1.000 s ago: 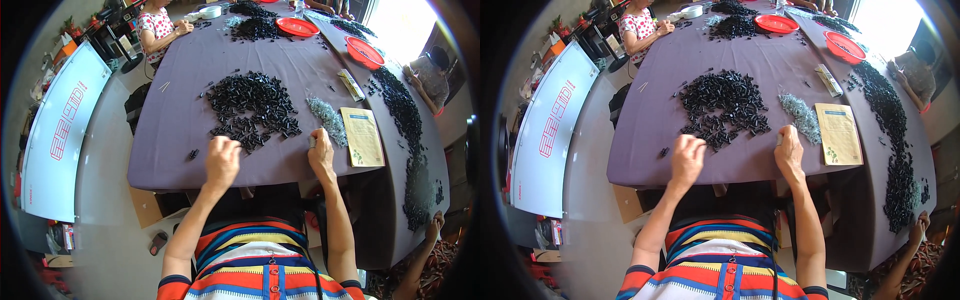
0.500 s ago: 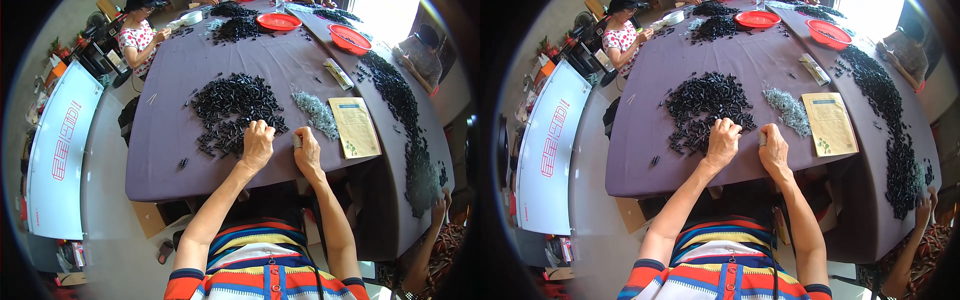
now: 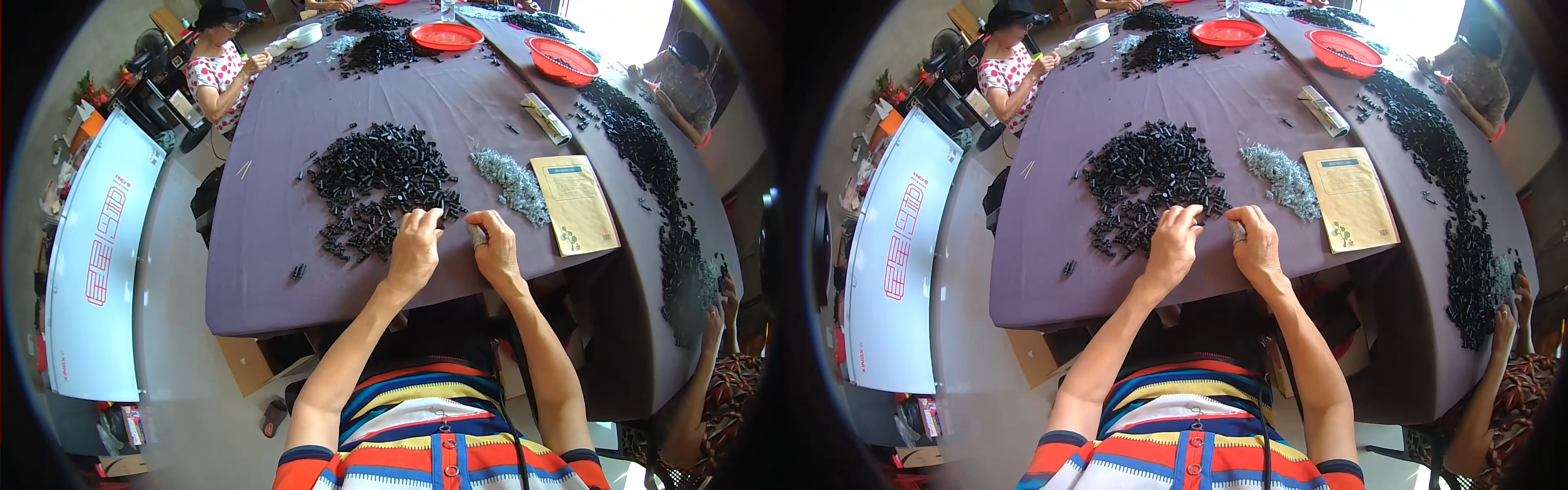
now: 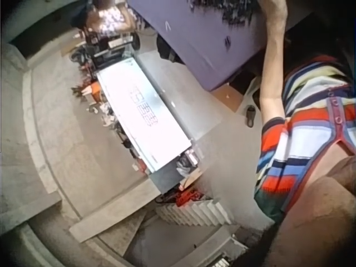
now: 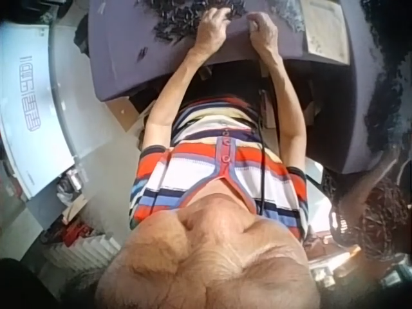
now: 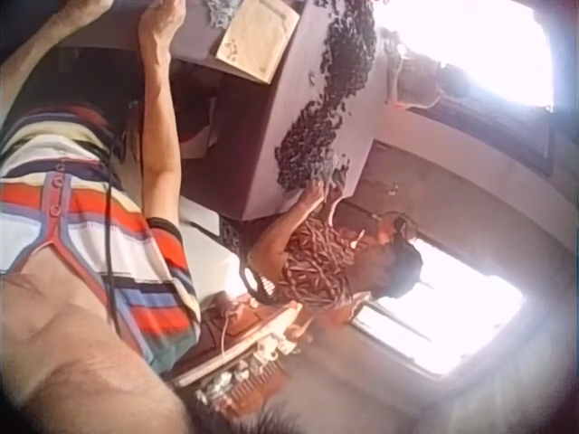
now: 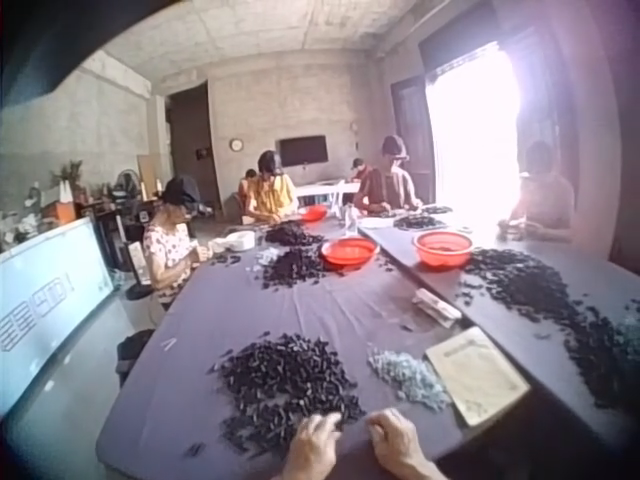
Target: Assembling small black plastic components by hand on a workshop table.
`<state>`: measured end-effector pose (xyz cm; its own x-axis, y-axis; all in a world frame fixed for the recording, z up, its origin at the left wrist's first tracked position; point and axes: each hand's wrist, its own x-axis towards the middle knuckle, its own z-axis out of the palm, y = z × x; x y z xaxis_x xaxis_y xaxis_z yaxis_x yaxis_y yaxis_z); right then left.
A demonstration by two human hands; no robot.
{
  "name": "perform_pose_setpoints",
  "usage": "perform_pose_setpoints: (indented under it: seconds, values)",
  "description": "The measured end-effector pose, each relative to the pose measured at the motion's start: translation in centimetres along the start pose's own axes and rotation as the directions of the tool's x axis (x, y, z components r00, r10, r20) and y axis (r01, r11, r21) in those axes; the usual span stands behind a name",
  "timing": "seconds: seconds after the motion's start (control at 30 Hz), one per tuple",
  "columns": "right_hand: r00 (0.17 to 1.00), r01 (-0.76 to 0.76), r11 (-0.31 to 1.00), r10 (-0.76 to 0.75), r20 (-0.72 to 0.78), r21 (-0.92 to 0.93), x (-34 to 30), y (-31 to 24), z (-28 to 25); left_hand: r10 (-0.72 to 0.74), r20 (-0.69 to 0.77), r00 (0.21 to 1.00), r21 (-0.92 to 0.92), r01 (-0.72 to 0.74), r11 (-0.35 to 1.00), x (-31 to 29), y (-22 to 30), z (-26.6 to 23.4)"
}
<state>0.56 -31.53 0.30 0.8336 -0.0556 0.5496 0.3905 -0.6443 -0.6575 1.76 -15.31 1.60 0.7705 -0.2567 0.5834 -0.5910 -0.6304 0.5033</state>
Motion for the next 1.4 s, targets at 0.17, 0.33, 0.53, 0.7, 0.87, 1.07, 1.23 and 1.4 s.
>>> perform_pose_setpoints:
  seconds: [0.17, 0.33, 0.53, 0.7, 0.87, 1.07, 1.23, 1.4]
  values:
    - [0.982, -0.168, 0.919, 0.126, 0.138, 0.356, 0.1, -2.6, 0.0, -0.238, 0.021, 0.971, -0.378, 0.228, 0.897, -2.0, 0.7, -2.1]
    - [0.979, -0.112, 0.930, 0.043, 0.199, 0.350, 0.1, -5.0, -0.4, -0.339, 0.059, 0.939, -0.455, 0.327, 0.828, -2.7, 0.5, -3.3]
    - [0.973, -0.037, 0.949, -0.037, 0.226, 0.314, -0.5, -6.0, 0.1, -0.515, 0.215, 0.830, -0.697, 0.500, 0.515, -4.2, 0.2, -3.1]
    - [0.974, 0.059, 0.953, -0.121, 0.193, 0.298, -0.5, -6.7, 0.0, -0.501, 0.201, 0.842, -0.701, 0.481, 0.527, -5.0, 0.5, -3.4]
    - [0.884, 0.225, 0.962, -0.269, 0.382, 0.157, -0.5, -6.7, -0.5, -0.388, 0.118, 0.914, -0.508, 0.392, 0.767, -6.1, 0.8, -4.1]
    - [0.861, -0.080, 0.949, -0.089, 0.501, 0.306, -0.7, -7.4, -0.3, -0.361, 0.089, 0.928, -0.541, 0.349, 0.765, -7.6, 0.8, -5.2]
    - [0.760, -0.410, 0.839, 0.097, 0.643, 0.358, -1.4, -6.0, 0.9, -0.343, 0.096, 0.934, -0.585, 0.332, 0.740, -8.3, 1.1, -6.1]
    - [0.741, -0.412, 0.855, 0.113, 0.662, 0.315, -1.6, -6.6, 1.7, -0.408, 0.073, 0.910, -0.627, 0.360, 0.690, -8.8, 0.7, -6.8]
